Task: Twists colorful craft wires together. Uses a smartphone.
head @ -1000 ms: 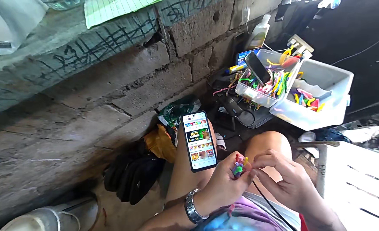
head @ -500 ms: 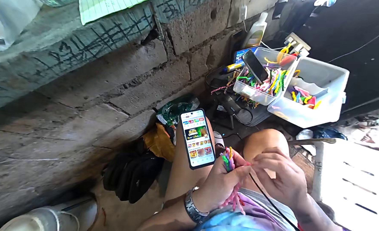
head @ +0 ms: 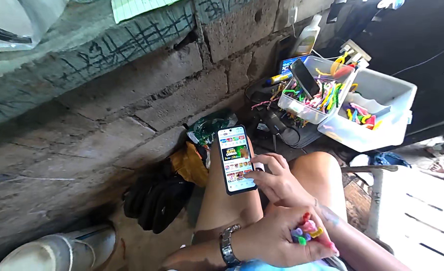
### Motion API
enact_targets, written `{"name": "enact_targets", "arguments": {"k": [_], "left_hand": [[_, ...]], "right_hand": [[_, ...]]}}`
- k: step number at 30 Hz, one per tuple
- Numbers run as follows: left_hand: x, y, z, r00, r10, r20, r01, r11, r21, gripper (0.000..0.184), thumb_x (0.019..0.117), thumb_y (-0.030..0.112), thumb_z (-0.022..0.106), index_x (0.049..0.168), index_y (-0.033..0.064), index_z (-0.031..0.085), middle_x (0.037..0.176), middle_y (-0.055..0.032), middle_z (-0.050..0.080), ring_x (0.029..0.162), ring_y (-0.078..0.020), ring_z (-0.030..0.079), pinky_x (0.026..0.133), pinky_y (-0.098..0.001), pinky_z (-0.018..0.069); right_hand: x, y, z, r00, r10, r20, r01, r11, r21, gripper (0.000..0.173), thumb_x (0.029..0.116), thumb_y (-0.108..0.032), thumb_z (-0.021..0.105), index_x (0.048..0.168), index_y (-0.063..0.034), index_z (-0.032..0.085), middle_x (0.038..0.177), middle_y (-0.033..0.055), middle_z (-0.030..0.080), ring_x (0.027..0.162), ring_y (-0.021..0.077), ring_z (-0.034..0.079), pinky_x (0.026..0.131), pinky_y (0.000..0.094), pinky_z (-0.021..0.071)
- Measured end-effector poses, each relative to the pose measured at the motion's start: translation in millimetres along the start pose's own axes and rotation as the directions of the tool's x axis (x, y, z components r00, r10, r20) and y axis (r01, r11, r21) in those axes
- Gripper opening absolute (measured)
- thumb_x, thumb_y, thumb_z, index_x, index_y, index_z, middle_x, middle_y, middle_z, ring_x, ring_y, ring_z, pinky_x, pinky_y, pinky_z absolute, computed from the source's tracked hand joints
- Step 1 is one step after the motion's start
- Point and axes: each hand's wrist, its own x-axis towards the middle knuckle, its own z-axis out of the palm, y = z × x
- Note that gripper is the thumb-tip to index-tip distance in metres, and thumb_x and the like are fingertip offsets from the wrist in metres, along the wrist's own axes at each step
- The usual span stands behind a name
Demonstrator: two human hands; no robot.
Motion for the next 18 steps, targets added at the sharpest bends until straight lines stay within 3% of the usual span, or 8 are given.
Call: {"name": "enact_targets", "arguments": {"k": [2, 4, 10, 14, 16, 18], "left_hand": [[-1, -2, -1, 1.0, -0.005, -0.013, 0.005, 1.0, -0.009, 0.015, 0.0951, 0.002, 0.065, 0.101, -0.0091, 0.058, 0.088, -0.0104, 0.064, 0.081, -0.0024, 0.06, 0.075, -0.0157, 0.0491], [-1, -3, -1, 1.0, 0.004, -0.007, -0.004, 1.0, -0.019, 0.014, 0.0956, 0.002, 0.065, 0.101, -0.009, 0.058, 0.088, -0.0098, 0.064, 0.081, -0.0019, 0.059, 0.075, -0.0154, 0.0483], [0, -5, -2, 1.0, -0.006, -0.006, 0.006, 0.999, -0.043, 0.013, 0.0956, 0.0, 0.063, 0.103, -0.0081, 0.056, 0.09, -0.0089, 0.063, 0.084, -0.0013, 0.059, 0.077, -0.0152, 0.0485], [0, -6, -4, 0.999, -0.025, -0.022, 0.024, 0.999, -0.044, 0.012, 0.0959, 0.0, 0.063, 0.103, -0.007, 0.057, 0.092, -0.0076, 0.063, 0.086, -0.0009, 0.059, 0.079, -0.0152, 0.0486], [0, -4, -6, 0.999, -0.043, -0.026, 0.042, 0.998, -0.044, 0.012, 0.0955, -0.001, 0.063, 0.103, -0.0068, 0.057, 0.093, -0.0069, 0.062, 0.086, -0.0005, 0.059, 0.079, -0.0146, 0.0487], [1, -3, -8, 0.998, -0.05, -0.029, 0.048, 0.997, -0.057, 0.011, 0.096, -0.001, 0.063, 0.104, -0.0062, 0.057, 0.093, -0.0055, 0.061, 0.085, 0.0013, 0.057, 0.078, -0.0132, 0.0473]], "right_hand": [[6, 4, 1, 0.995, 0.048, 0.083, -0.052, 0.998, 0.045, 0.033, 0.1061, -0.034, 0.044, 0.115, -0.0297, 0.076, 0.148, 0.0134, 0.055, 0.139, 0.0419, 0.046, 0.109, 0.065, 0.0371], [14, 11, 4, 0.99, 0.104, 0.096, -0.113, 0.988, 0.102, 0.036, 0.1052, -0.036, 0.044, 0.116, -0.0266, 0.077, 0.154, 0.0171, 0.049, 0.144, 0.0456, 0.039, 0.111, 0.0677, 0.0328], [33, 18, 5, 0.973, 0.215, 0.083, -0.226, 0.961, 0.158, 0.044, 0.1076, -0.038, 0.037, 0.128, -0.0214, 0.072, 0.161, 0.0185, 0.038, 0.149, 0.0423, 0.032, 0.115, 0.0647, 0.0302], [29, 36, -5, 0.961, 0.258, 0.099, -0.265, 0.962, 0.059, 0.053, 0.1067, -0.049, 0.035, 0.14, -0.0191, 0.063, 0.16, 0.0147, 0.04, 0.148, 0.0396, 0.036, 0.115, 0.0664, 0.0313], [10, 67, -18, 0.915, 0.4, 0.05, -0.392, 0.912, -0.122, 0.057, 0.1032, -0.053, 0.043, 0.143, -0.0165, 0.059, 0.155, 0.0149, 0.048, 0.144, 0.0409, 0.042, 0.112, 0.0686, 0.0345], [-20, 106, -35, 0.776, 0.631, 0.017, -0.606, 0.752, -0.26, 0.068, 0.0964, -0.054, 0.058, 0.148, -0.0093, 0.053, 0.152, 0.0239, 0.047, 0.141, 0.0491, 0.042, 0.108, 0.0724, 0.0358]]}}
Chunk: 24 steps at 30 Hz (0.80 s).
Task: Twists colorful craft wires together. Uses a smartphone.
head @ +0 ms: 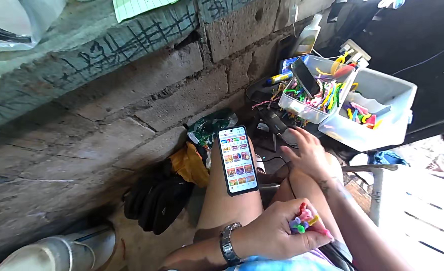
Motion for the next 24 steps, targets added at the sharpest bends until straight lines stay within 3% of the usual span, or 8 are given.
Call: {"name": "enact_targets", "arguments": {"k": [2, 5, 7, 9, 11, 14, 21, 24], "left_hand": [[1, -2, 0, 1.0, -0.011, -0.012, 0.01, 1.0, -0.026, 0.01, 0.0963, -0.001, 0.062, 0.103, -0.0046, 0.056, 0.091, -0.0032, 0.061, 0.083, 0.0027, 0.055, 0.076, -0.0122, 0.0458], [3, -7, 0, 0.998, -0.036, -0.047, 0.032, 0.997, -0.076, 0.009, 0.0962, -0.002, 0.061, 0.104, -0.0024, 0.056, 0.093, 0.0, 0.062, 0.085, 0.0042, 0.056, 0.077, -0.0126, 0.047], [5, -7, 0, 0.996, -0.048, -0.071, 0.043, 0.996, -0.074, 0.01, 0.0961, -0.003, 0.06, 0.105, -0.0011, 0.056, 0.092, 0.0013, 0.062, 0.085, 0.0046, 0.057, 0.077, -0.013, 0.0479], [5, -6, 0, 0.995, -0.057, -0.087, 0.052, 0.997, -0.06, 0.011, 0.0955, -0.004, 0.06, 0.105, -0.0009, 0.056, 0.092, 0.0014, 0.062, 0.084, 0.0045, 0.056, 0.076, -0.0128, 0.0475], [6, -5, 0, 0.994, -0.059, -0.089, 0.054, 0.997, -0.054, 0.011, 0.0955, -0.004, 0.061, 0.105, -0.0007, 0.056, 0.092, 0.0016, 0.062, 0.083, 0.0046, 0.056, 0.076, -0.0125, 0.0473], [5, -5, 1, 0.995, -0.052, -0.08, 0.047, 0.997, -0.066, 0.011, 0.0959, -0.003, 0.061, 0.105, -0.0011, 0.055, 0.092, 0.0012, 0.062, 0.084, 0.0043, 0.057, 0.077, -0.0129, 0.0478], [4, -4, 1, 0.998, -0.045, -0.055, 0.04, 0.995, -0.088, 0.008, 0.0974, -0.002, 0.06, 0.105, -0.0014, 0.056, 0.09, 0.0015, 0.062, 0.082, 0.0043, 0.056, 0.075, -0.0125, 0.0471], [5, -3, 0, 0.997, -0.05, -0.059, 0.044, 0.994, -0.097, 0.009, 0.0971, -0.002, 0.059, 0.104, -0.0001, 0.055, 0.089, 0.0025, 0.061, 0.081, 0.0049, 0.056, 0.074, -0.0123, 0.0465]], "right_hand": [[-7, 47, 2, 0.969, 0.243, 0.039, -0.24, 0.969, -0.066, 0.079, 0.092, -0.052, 0.068, 0.153, -0.007, 0.045, 0.152, 0.0317, 0.043, 0.137, 0.0562, 0.041, 0.104, 0.0751, 0.0364], [-21, 83, 1, 0.881, 0.463, 0.095, -0.458, 0.886, -0.067, 0.084, 0.0883, -0.05, 0.074, 0.157, -0.0132, 0.042, 0.155, 0.0338, 0.037, 0.137, 0.0575, 0.04, 0.104, 0.0744, 0.0348], [-23, 101, -3, 0.785, 0.592, 0.181, -0.606, 0.795, 0.031, 0.098, 0.0837, -0.059, 0.076, 0.16, -0.0137, 0.035, 0.153, 0.0351, 0.038, 0.136, 0.0553, 0.042, 0.106, 0.0722, 0.0363], [-23, 119, -4, 0.714, 0.651, 0.258, -0.698, 0.693, 0.181, 0.104, 0.0814, -0.059, 0.078, 0.16, -0.0092, 0.031, 0.149, 0.0335, 0.046, 0.138, 0.0485, 0.045, 0.111, 0.0669, 0.0359], [-23, 125, -5, 0.695, 0.654, 0.298, -0.719, 0.645, 0.261, 0.089, 0.0866, -0.051, 0.077, 0.153, -0.004, 0.04, 0.142, 0.0325, 0.052, 0.134, 0.045, 0.049, 0.11, 0.0645, 0.0377], [-27, 121, -3, 0.733, 0.633, 0.247, -0.679, 0.7, 0.222, 0.073, 0.0906, -0.045, 0.072, 0.146, -0.0052, 0.048, 0.133, 0.0332, 0.057, 0.128, 0.0472, 0.053, 0.104, 0.0672, 0.04], [-36, 108, 0, 0.729, 0.672, 0.129, -0.681, 0.697, 0.223, 0.052, 0.0937, -0.036, 0.069, 0.139, -0.0124, 0.057, 0.137, 0.0356, 0.049, 0.125, 0.0518, 0.05, 0.097, 0.0706, 0.0413], [-42, 105, -1, 0.748, 0.657, 0.096, -0.651, 0.697, 0.299, 0.046, 0.091, -0.021, 0.065, 0.136, -0.0122, 0.06, 0.138, 0.036, 0.046, 0.124, 0.0507, 0.048, 0.095, 0.0681, 0.0418]]}}
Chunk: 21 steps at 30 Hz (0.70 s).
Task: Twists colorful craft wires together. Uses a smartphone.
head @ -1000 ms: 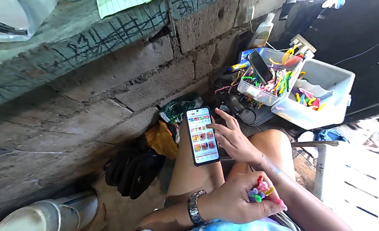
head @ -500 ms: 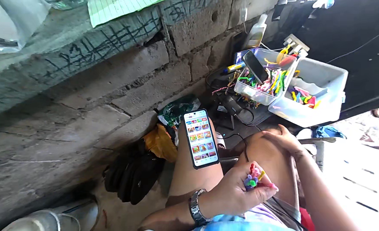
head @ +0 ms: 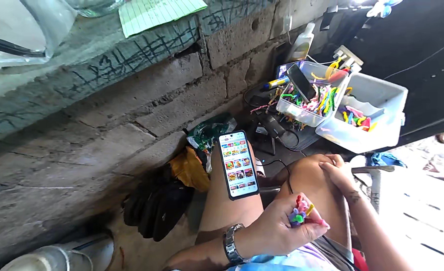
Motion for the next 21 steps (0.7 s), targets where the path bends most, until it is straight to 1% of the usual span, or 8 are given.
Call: {"name": "enact_targets", "arguments": {"k": [4, 8, 10, 11, 13, 16, 18, 21], "left_hand": [[1, 0, 0, 1.0, 0.003, 0.002, -0.003, 1.0, -0.004, 0.008, 0.0963, -0.003, 0.06, 0.104, -0.0021, 0.056, 0.088, 0.0015, 0.061, 0.081, 0.0047, 0.055, 0.074, -0.0122, 0.0462], [4, -2, 1, 0.999, 0.044, 0.01, -0.044, 0.999, 0.016, 0.009, 0.0958, -0.003, 0.06, 0.103, -0.0048, 0.056, 0.09, -0.0017, 0.062, 0.084, 0.0031, 0.056, 0.077, -0.0129, 0.0465], [4, -1, 1, 0.999, 0.047, 0.015, -0.047, 0.998, 0.031, 0.01, 0.0958, -0.002, 0.061, 0.104, -0.0061, 0.057, 0.091, -0.0033, 0.062, 0.085, 0.0023, 0.057, 0.078, -0.0138, 0.0474], [3, 0, 1, 0.999, 0.037, 0.017, -0.037, 0.999, 0.034, 0.011, 0.0955, -0.002, 0.061, 0.104, -0.0066, 0.057, 0.091, -0.0039, 0.063, 0.085, 0.0016, 0.058, 0.079, -0.0145, 0.0483], [2, 1, 3, 0.999, 0.024, 0.034, -0.027, 0.997, 0.066, 0.012, 0.0948, -0.001, 0.062, 0.104, -0.0075, 0.058, 0.09, -0.0059, 0.063, 0.084, 0.0, 0.059, 0.078, -0.0157, 0.0488], [1, 4, 6, 0.996, 0.056, 0.074, -0.067, 0.985, 0.156, 0.015, 0.0945, 0.003, 0.065, 0.1, -0.0102, 0.059, 0.087, -0.0114, 0.064, 0.081, -0.0039, 0.06, 0.076, -0.0176, 0.049], [-1, 7, 7, 0.993, 0.066, 0.099, -0.082, 0.981, 0.175, 0.015, 0.0947, 0.003, 0.065, 0.1, -0.0106, 0.06, 0.086, -0.0114, 0.064, 0.08, -0.0038, 0.059, 0.075, -0.0168, 0.0482], [-4, 9, 8, 0.994, 0.063, 0.088, -0.079, 0.981, 0.179, 0.016, 0.095, 0.003, 0.065, 0.101, -0.0109, 0.06, 0.086, -0.0115, 0.064, 0.079, -0.0034, 0.059, 0.074, -0.0164, 0.0481]], "right_hand": [[-12, 21, -4, 0.991, -0.136, -0.009, 0.137, 0.985, 0.101, 0.057, 0.0848, -0.016, 0.05, 0.141, -0.0145, 0.06, 0.139, 0.0344, 0.046, 0.123, 0.0462, 0.047, 0.097, 0.0629, 0.04], [-39, 4, -8, 0.995, -0.104, -0.008, 0.097, 0.947, -0.305, 0.054, 0.0981, -0.019, 0.042, 0.151, -0.0194, 0.05, 0.143, 0.0393, 0.042, 0.126, 0.0577, 0.047, 0.095, 0.0741, 0.0403], [-67, -22, -7, 0.986, -0.162, 0.049, 0.167, 0.878, -0.448, 0.045, 0.0968, -0.018, 0.054, 0.139, -0.005, 0.057, 0.133, 0.0402, 0.05, 0.125, 0.0611, 0.047, 0.096, 0.0787, 0.0346], [-86, -39, -5, 0.947, -0.305, 0.097, 0.317, 0.848, -0.424, 0.033, 0.0937, -0.014, 0.063, 0.122, 0.0037, 0.067, 0.121, 0.0405, 0.058, 0.119, 0.0638, 0.05, 0.094, 0.082, 0.0338], [-121, -70, 14, 0.714, -0.689, 0.122, 0.688, 0.66, -0.303, 0.019, 0.0898, -0.015, 0.065, 0.1, -0.0039, 0.077, 0.102, 0.0275, 0.069, 0.101, 0.0541, 0.063, 0.083, 0.0735, 0.0468], [-147, -120, 49, 0.327, -0.945, 0.017, 0.941, 0.324, -0.093, 0.026, 0.1017, -0.027, 0.051, 0.115, -0.0215, 0.073, 0.114, 0.0111, 0.066, 0.114, 0.0306, 0.06, 0.099, 0.047, 0.0478], [-153, -143, 65, 0.205, -0.978, 0.044, 0.976, 0.201, -0.088, 0.033, 0.1032, -0.036, 0.047, 0.129, -0.0281, 0.067, 0.128, 0.0106, 0.063, 0.126, 0.0306, 0.055, 0.109, 0.0474, 0.0406], [-152, -151, 83, 0.167, -0.973, 0.161, 0.971, 0.134, -0.2, 0.054, 0.1046, -0.056, 0.035, 0.145, -0.0265, 0.057, 0.143, 0.0146, 0.057, 0.129, 0.0386, 0.054, 0.106, 0.0586, 0.0413]]}}
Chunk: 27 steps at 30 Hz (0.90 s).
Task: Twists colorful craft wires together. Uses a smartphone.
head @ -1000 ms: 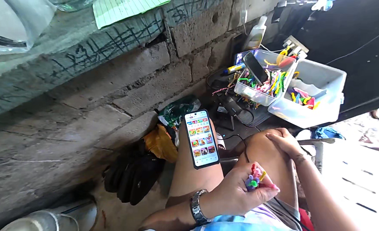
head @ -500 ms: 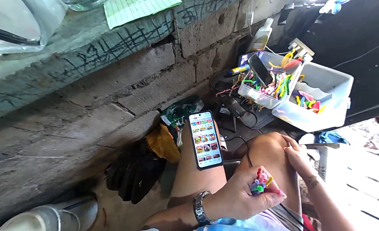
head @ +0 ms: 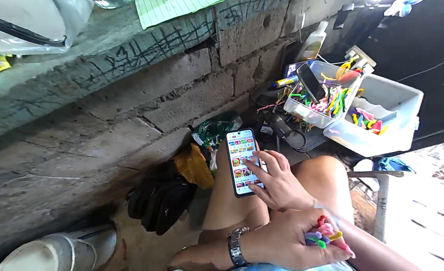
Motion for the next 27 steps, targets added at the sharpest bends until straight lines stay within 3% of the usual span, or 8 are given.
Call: {"name": "enact_targets", "arguments": {"k": [3, 5, 7, 10, 13, 21, 25, 27], "left_hand": [[-3, 0, 1, 0.999, -0.003, -0.036, 0.003, 1.0, -0.019, 0.015, 0.0949, 0.002, 0.065, 0.102, -0.0107, 0.06, 0.086, -0.01, 0.064, 0.08, -0.002, 0.059, 0.076, -0.0158, 0.0479], [-3, 0, 0, 0.999, 0.001, -0.033, -0.002, 0.999, -0.039, 0.014, 0.0947, 0.001, 0.065, 0.102, -0.0106, 0.059, 0.087, -0.0096, 0.064, 0.081, -0.0015, 0.059, 0.076, -0.0157, 0.048], [-2, -1, 1, 1.0, 0.0, -0.017, -0.001, 0.998, -0.064, 0.014, 0.0948, 0.0, 0.064, 0.102, -0.0107, 0.059, 0.087, -0.0091, 0.064, 0.081, -0.001, 0.059, 0.076, -0.0153, 0.0477], [-1, -4, 3, 1.0, -0.012, -0.012, 0.011, 0.998, -0.067, 0.015, 0.0953, 0.003, 0.065, 0.101, -0.0095, 0.059, 0.087, -0.0082, 0.063, 0.081, -0.0011, 0.058, 0.077, -0.0158, 0.0478], [-1, -6, 3, 1.0, 0.0, -0.024, -0.002, 0.996, -0.086, 0.013, 0.0963, 0.003, 0.064, 0.102, -0.0086, 0.059, 0.087, -0.0069, 0.063, 0.082, 0.0001, 0.058, 0.077, -0.0153, 0.0478], [1, -4, 1, 0.998, -0.011, -0.057, 0.007, 0.997, -0.073, 0.011, 0.0955, 0.0, 0.063, 0.101, -0.0092, 0.059, 0.09, -0.0072, 0.064, 0.084, 0.0013, 0.058, 0.078, -0.0139, 0.0473], [2, -3, 0, 0.998, 0.002, -0.059, -0.007, 0.997, -0.08, 0.011, 0.0956, -0.001, 0.063, 0.101, -0.0095, 0.059, 0.09, -0.0071, 0.064, 0.084, 0.0018, 0.058, 0.078, -0.0133, 0.0472], [3, -4, 1, 0.999, 0.005, -0.053, -0.009, 0.996, -0.084, 0.01, 0.0955, -0.001, 0.063, 0.1, -0.0093, 0.059, 0.088, -0.0069, 0.063, 0.082, 0.0015, 0.057, 0.076, -0.0133, 0.0468]], "right_hand": [[-10, -8, 0, 0.997, -0.022, 0.073, 0.022, 1.0, 0.008, 0.065, 0.1033, -0.065, 0.029, 0.135, -0.022, 0.066, 0.137, 0.0131, 0.062, 0.121, 0.0371, 0.059, 0.101, 0.0565, 0.0456], [-21, -9, -4, 0.998, -0.059, 0.009, 0.058, 0.99, 0.126, 0.052, 0.1044, -0.06, 0.037, 0.109, -0.0245, 0.075, 0.127, 0.0067, 0.066, 0.118, 0.0292, 0.059, 0.103, 0.0482, 0.0442], [-29, -7, -7, 0.998, -0.017, -0.057, 0.03, 0.974, 0.224, 0.045, 0.1044, -0.058, 0.042, 0.098, -0.0256, 0.072, 0.126, 0.0043, 0.065, 0.123, 0.0245, 0.055, 0.108, 0.043, 0.0393], [-32, 6, -8, 0.983, 0.101, -0.151, -0.059, 0.964, 0.26, 0.041, 0.104, -0.056, 0.046, 0.111, -0.0231, 0.068, 0.132, 0.0077, 0.059, 0.131, 0.023, 0.049, 0.113, 0.0401, 0.0353], [-29, 14, -9, 0.973, 0.137, -0.188, -0.092, 0.969, 0.229, 0.033, 0.1027, -0.049, 0.052, 0.115, -0.0214, 0.066, 0.134, 0.0108, 0.056, 0.131, 0.0232, 0.047, 0.114, 0.04, 0.0319], [-28, 9, -7, 0.986, 0.106, -0.132, -0.087, 0.987, 0.137, 0.035, 0.0992, -0.046, 0.059, 0.123, -0.0212, 0.067, 0.136, 0.0135, 0.059, 0.131, 0.0308, 0.05, 0.112, 0.0441, 0.0379], [-31, 6, -1, 0.994, 0.035, -0.099, -0.024, 0.994, 0.108, 0.035, 0.0961, -0.048, 0.062, 0.126, -0.0309, 0.067, 0.142, 0.0145, 0.056, 0.133, 0.0351, 0.05, 0.112, 0.0489, 0.0386], [-32, 4, 2, 0.996, -0.015, -0.086, 0.022, 0.996, 0.081, 0.037, 0.0979, -0.051, 0.057, 0.13, -0.0352, 0.064, 0.147, 0.0141, 0.052, 0.135, 0.037, 0.048, 0.112, 0.0514, 0.0381]]}}
